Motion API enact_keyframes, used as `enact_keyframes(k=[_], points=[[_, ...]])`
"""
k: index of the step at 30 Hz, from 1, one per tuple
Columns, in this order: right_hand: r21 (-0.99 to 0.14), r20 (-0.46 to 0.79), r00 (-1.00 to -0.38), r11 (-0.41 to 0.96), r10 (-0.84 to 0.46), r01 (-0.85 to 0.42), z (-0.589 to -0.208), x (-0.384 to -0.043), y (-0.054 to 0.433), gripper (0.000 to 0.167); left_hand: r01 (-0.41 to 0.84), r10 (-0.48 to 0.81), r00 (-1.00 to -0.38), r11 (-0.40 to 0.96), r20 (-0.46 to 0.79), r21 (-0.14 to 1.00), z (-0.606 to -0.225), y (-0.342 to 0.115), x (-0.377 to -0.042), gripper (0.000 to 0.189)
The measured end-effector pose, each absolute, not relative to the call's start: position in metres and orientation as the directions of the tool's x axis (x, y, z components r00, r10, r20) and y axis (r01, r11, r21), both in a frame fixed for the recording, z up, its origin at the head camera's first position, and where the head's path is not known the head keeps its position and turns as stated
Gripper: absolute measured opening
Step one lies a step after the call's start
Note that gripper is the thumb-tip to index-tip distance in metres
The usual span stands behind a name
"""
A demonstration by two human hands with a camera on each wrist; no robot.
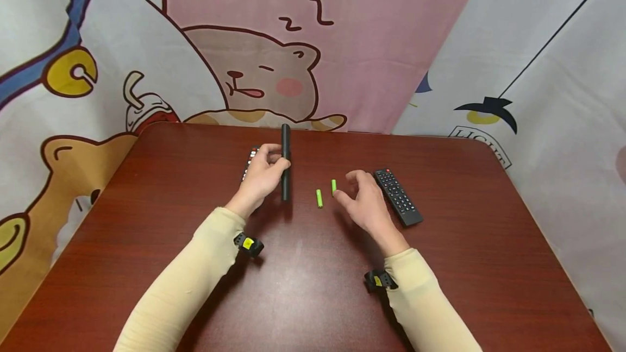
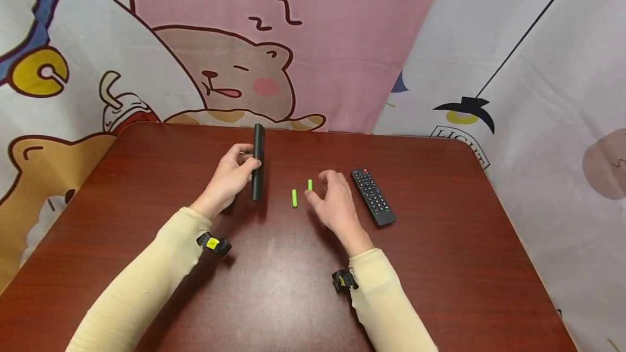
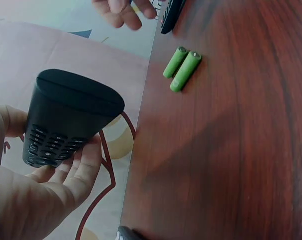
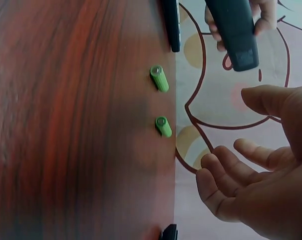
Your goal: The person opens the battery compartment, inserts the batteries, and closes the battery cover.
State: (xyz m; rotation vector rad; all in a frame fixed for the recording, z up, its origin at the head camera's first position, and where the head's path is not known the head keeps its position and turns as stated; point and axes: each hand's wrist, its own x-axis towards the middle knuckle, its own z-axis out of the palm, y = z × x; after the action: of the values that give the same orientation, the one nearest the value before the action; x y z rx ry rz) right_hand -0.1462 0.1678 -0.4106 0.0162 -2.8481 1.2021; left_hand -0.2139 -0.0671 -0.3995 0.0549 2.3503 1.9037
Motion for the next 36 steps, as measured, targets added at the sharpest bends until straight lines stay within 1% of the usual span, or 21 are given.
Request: enact_keyframes(k=[4, 11, 15, 20, 24, 28, 31, 36], points=[[-0.732, 0.074, -0.997, 0.679, -0.008, -0.059, -0.413, -0.145, 0.162, 0.045, -0.053, 0.109, -0.991, 0.176, -0.073, 0.983, -0.401, -0.062, -0.213, 0.050], [-0.758, 0.125, -0.990, 0.637, -0.062, -0.135, -0.419, -0.143, 0.151, 0.035, -0.071, 0.132, -0.988, 0.088, -0.082, 0.994, -0.404, -0.054, -0.209, 0.049], [-0.788, 0.120, -0.990, 0.599, -0.079, -0.143, -0.419, -0.141, 0.144, 0.034, -0.091, 0.141, -0.986, 0.023, -0.094, 0.996, -0.405, -0.049, -0.207, 0.048], [-0.848, 0.041, -0.994, 0.522, -0.102, -0.089, -0.420, -0.139, 0.137, 0.036, -0.119, 0.158, -0.982, -0.069, -0.106, 0.991, -0.405, -0.041, -0.204, 0.046], [-0.878, -0.015, -0.991, 0.476, -0.133, -0.051, -0.423, -0.139, 0.134, 0.038, -0.130, 0.166, -0.979, -0.082, -0.115, 0.988, -0.405, -0.035, -0.201, 0.043], [-0.900, -0.038, -0.985, 0.435, -0.169, -0.040, -0.425, -0.140, 0.131, 0.035, -0.131, 0.168, -0.979, -0.095, -0.113, 0.987, -0.404, -0.030, -0.199, 0.042], [-0.941, -0.070, -0.979, 0.340, -0.192, 0.000, -0.426, -0.141, 0.129, 0.033, -0.121, 0.166, -0.981, -0.121, -0.100, 0.985, -0.404, -0.027, -0.198, 0.041], [-0.980, -0.149, -0.960, 0.165, -0.237, 0.111, -0.426, -0.143, 0.126, 0.031, -0.102, 0.171, -0.983, -0.175, -0.072, 0.979, -0.401, -0.022, -0.195, 0.039]])
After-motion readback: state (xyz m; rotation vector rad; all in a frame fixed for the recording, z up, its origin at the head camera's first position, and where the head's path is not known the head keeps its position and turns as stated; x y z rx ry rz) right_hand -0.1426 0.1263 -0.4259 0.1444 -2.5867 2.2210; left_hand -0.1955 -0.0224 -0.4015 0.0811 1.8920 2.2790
